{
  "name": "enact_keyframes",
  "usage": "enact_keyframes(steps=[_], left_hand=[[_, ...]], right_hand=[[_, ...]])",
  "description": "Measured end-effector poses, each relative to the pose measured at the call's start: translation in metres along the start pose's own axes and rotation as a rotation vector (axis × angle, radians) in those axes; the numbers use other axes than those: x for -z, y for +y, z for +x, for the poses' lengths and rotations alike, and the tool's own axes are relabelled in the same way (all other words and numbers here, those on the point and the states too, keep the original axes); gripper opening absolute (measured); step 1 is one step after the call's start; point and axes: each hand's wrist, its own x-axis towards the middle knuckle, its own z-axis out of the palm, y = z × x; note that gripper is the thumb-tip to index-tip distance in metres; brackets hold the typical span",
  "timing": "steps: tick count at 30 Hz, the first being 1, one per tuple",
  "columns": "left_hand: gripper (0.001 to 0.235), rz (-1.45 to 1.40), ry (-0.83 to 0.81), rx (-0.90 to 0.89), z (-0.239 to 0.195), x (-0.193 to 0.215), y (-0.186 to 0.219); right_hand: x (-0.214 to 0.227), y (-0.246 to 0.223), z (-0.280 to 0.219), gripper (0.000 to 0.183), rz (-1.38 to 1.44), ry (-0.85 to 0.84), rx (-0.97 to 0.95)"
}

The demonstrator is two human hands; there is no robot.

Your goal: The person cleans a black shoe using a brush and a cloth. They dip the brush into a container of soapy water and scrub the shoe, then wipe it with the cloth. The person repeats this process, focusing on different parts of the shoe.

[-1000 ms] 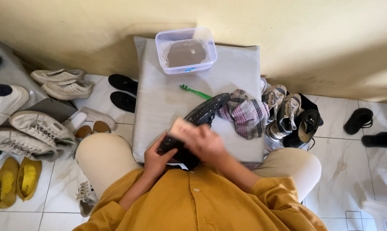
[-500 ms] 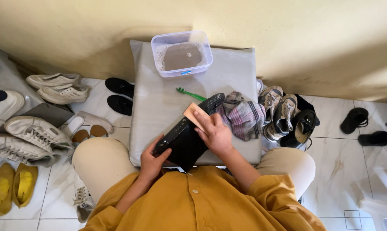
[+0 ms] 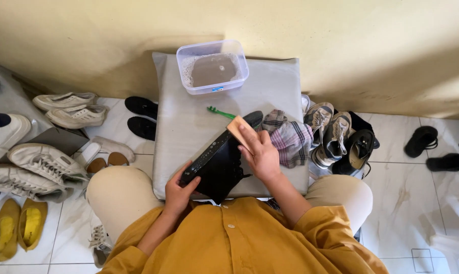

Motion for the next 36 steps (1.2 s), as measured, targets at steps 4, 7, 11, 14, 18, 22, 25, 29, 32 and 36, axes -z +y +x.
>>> enact_keyframes(steps=[4, 7, 11, 14, 18, 22, 25, 29, 32, 36], left_hand=[[0.067, 0.003, -0.004, -0.010, 0.004, 0.002, -0.008], [0.067, 0.059, 0.000, -0.023, 0.003, 0.002, -0.002], [0.069, 0.055, 0.002, -0.022, -0.001, 0.000, 0.002], [0.067, 0.136, 0.022, -0.052, 0.000, -0.001, -0.003], [0.066, 0.168, 0.030, -0.077, 0.000, -0.002, -0.002], [0.070, 0.122, -0.003, -0.068, -0.007, -0.003, 0.007], [0.071, 0.113, -0.016, -0.083, -0.004, 0.002, -0.002], [0.068, -0.035, -0.046, -0.078, 0.012, 0.008, -0.031], [0.066, 0.125, -0.003, -0.129, 0.006, 0.002, -0.015], [0.068, -0.013, -0.049, -0.111, 0.013, 0.008, -0.032]], right_hand=[[0.015, 0.015, 0.018, 0.059, 0.014, 0.027, -0.153], [0.018, 0.043, 0.034, 0.053, 0.250, 0.055, -0.324], [0.020, 0.015, 0.016, 0.059, 0.108, 0.079, -0.233], [0.008, -0.013, -0.008, 0.063, -0.052, -0.036, -0.021], [0.000, -0.005, -0.011, 0.058, -0.154, -0.143, 0.042], [0.021, 0.016, 0.016, 0.060, -0.063, 0.013, -0.083], [0.025, 0.001, 0.013, 0.057, -0.015, 0.017, -0.140], [0.005, -0.048, -0.023, 0.055, -0.305, -0.028, 0.433], [-0.023, -0.062, -0.065, 0.053, -0.080, -0.027, 0.436], [0.000, -0.051, -0.031, 0.045, -0.247, -0.018, 0.428]])
